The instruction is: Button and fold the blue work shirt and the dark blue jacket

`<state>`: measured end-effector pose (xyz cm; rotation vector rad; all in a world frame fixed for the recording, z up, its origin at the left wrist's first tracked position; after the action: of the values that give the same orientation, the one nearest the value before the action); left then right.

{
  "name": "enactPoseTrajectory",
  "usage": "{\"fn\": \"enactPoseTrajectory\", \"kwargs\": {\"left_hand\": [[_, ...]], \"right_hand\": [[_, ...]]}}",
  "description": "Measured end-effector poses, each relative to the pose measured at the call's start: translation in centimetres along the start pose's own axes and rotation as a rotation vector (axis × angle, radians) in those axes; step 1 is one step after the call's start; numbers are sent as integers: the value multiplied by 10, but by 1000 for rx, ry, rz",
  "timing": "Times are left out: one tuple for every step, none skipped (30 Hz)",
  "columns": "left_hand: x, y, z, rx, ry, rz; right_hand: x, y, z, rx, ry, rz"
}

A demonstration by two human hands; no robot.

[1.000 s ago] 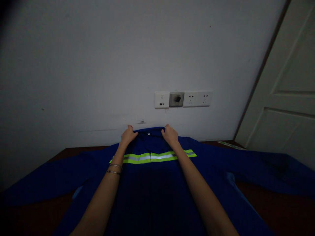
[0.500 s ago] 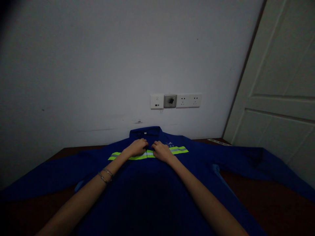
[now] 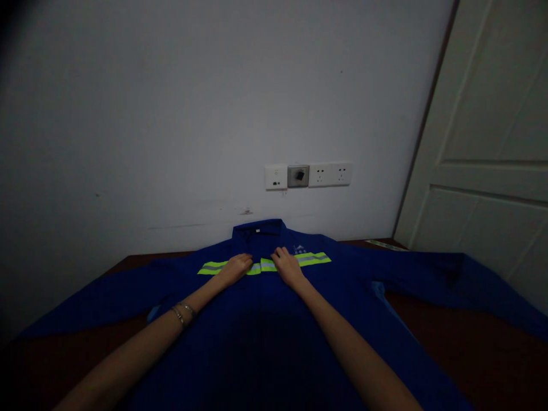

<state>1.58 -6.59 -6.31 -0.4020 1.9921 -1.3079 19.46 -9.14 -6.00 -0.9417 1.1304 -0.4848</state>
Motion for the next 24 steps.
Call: {"fn": "enactPoseTrajectory", "kwargs": {"left_hand": [[2,1,-1,16,-27,-8],[3,2,-2,33,-56,-16],[5,3,-3,56,-84,-25],[6,4,-3,87,-113,-32],[7,5,-4,125,-141,-33],[8,6,-4,169,-166,-28],[9,7,-5,219,-186,-16],[10,8,-5,268,-208,4],[11,8,-6,315,-233,26],[12,8,-8,355,-260,47],[13,9,-10,383,-294,71],[15,8,-12,396,-333,100],[16,8,-15,394,-374,138],[18,6,-17,381,-413,184],[19,4,-19,363,-446,233],[21,3,-21,347,-472,278],[22,1,-22,336,-488,312],[22,0,-22,331,-494,331],[23,-1,-23,329,-496,340],[23,-1,-23,328,-495,345],[23,-1,-22,326,-494,351],[23,-1,-22,323,-493,360],[23,0,-22,320,-489,369],[23,0,-22,319,-486,379]], "right_hand": [[0,1,1,-7,0,0],[1,1,1,-13,-1,1],[1,1,1,-18,-1,3],[1,2,2,-22,-3,7],[2,2,2,-27,-5,13],[2,2,2,-30,-8,20],[2,2,2,-33,-9,24],[2,2,2,-35,-10,26],[2,2,2,-39,-10,27],[2,2,2,-44,-9,27],[2,2,2,-50,-7,27],[2,2,2,-56,-6,27],[2,2,2,-62,-4,28],[2,2,2,-69,-2,30],[2,2,2,-75,2,34],[2,2,2,-81,7,40],[2,2,1,-88,12,49],[3,2,1,-94,16,59],[3,2,1,-99,22,66],[3,2,1,-102,28,70],[3,2,1,-104,33,70],[3,2,1,-106,37,67],[2,3,1,-107,38,62],[2,3,1,-106,39,60]]}}
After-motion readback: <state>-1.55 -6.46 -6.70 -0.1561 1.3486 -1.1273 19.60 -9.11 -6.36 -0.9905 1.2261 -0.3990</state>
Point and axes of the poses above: each hand's wrist, its own x-axis away from the middle knuckle, its own y-axis out of the palm, z = x × y, the point moved 3 cm from there along -x, towards the middle knuckle, and after that the axes turned 5 degrees about z, right-handed, at the moved point
